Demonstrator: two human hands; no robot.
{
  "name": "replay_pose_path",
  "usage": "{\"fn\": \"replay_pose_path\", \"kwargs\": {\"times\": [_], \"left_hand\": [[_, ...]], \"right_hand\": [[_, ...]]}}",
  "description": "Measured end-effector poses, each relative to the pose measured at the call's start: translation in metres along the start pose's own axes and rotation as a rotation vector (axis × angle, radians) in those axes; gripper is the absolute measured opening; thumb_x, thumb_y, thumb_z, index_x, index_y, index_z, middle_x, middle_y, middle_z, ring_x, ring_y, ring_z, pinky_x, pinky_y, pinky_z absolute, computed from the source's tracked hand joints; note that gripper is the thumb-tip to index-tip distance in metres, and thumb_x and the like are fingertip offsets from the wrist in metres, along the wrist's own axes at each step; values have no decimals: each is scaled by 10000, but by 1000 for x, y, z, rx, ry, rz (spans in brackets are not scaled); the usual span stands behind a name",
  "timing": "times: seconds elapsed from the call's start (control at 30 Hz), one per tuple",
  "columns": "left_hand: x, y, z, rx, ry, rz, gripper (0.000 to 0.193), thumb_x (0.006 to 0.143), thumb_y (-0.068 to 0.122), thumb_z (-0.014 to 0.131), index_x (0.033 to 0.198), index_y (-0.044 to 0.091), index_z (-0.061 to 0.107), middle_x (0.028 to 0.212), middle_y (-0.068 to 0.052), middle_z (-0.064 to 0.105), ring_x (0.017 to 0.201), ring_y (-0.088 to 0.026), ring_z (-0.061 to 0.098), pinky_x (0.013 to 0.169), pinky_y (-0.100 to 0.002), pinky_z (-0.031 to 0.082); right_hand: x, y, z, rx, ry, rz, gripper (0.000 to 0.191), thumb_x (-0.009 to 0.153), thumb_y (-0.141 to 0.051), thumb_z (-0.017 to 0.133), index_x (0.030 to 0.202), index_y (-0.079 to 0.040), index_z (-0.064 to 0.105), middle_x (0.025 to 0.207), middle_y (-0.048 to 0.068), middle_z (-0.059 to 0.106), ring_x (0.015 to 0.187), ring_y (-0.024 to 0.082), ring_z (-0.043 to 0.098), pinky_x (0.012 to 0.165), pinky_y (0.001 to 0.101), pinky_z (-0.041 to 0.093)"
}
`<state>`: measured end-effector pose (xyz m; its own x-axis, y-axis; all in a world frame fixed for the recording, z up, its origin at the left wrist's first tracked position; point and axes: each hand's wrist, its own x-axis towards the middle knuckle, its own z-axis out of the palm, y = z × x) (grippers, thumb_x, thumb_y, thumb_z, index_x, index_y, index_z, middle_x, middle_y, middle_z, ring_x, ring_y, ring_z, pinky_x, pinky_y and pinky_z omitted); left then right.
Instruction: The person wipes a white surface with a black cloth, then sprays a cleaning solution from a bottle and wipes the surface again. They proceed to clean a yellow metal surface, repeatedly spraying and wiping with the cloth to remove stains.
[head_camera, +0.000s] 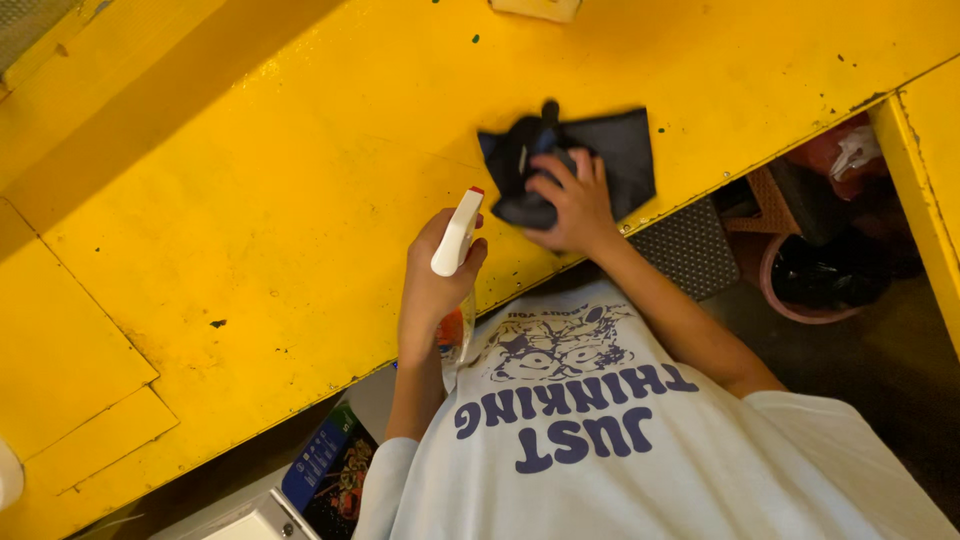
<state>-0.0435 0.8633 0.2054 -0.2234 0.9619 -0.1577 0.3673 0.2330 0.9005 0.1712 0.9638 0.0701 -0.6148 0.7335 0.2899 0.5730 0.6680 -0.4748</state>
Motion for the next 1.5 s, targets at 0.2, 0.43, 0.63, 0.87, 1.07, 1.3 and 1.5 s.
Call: {"fn": "replay_pose_path", "kwargs": {"times": [0.2,0.43,0.63,0.87,1.07,1.3,1.5], "left_hand": [[-17,-1,-29,9,103,-70,269,856,32,744,1115,50,676,959,-90,701,767,-165,662,698,-298,539],[-34,-10,-41,-144,194,-121,314,867,2,719,1170,61,664,1010,-57,695,804,-129,627,710,-276,528],[-32,-11,-56,-69,227,-121,300,860,-11,729,1148,58,677,962,-60,678,765,-132,615,694,-275,521],[-52,-14,-64,-73,267,-142,314,861,6,732,1164,58,667,954,-61,684,754,-140,612,697,-282,518],[-51,-16,-64,-49,259,-54,302,863,-2,730,1150,48,648,977,-70,678,817,-146,645,751,-286,532],[-72,-25,-84,-63,351,-156,296,871,9,716,1159,44,658,970,-67,679,783,-144,628,720,-288,524],[-77,-30,-82,-76,423,-73,322,855,-20,716,1164,26,639,1017,-99,685,893,-201,674,826,-307,540]], "right_hand": [[9,67,-40,-187,49,115,420,687,-390,872,991,-161,695,1313,22,596,1197,362,468,921,522,381],[96,-17,68,-52,-14,-32,592,617,-453,895,1073,-160,656,1341,64,545,1237,445,425,980,638,348],[5,-3,7,23,-109,-85,573,550,-419,894,1028,-170,701,1335,48,608,1193,407,474,947,558,384],[128,-19,85,-210,178,209,593,717,-497,896,1133,-154,649,1344,105,511,1229,444,409,948,693,329],[34,-82,78,102,-191,-268,690,572,-491,889,1134,-151,677,1392,79,538,1257,441,435,999,616,366],[81,14,41,-144,77,15,456,738,-363,900,1075,-166,665,1363,66,537,1248,399,444,963,570,385],[130,-97,133,-102,10,-144,666,604,-476,916,1130,-171,643,1369,68,489,1226,451,409,947,683,353]]}}
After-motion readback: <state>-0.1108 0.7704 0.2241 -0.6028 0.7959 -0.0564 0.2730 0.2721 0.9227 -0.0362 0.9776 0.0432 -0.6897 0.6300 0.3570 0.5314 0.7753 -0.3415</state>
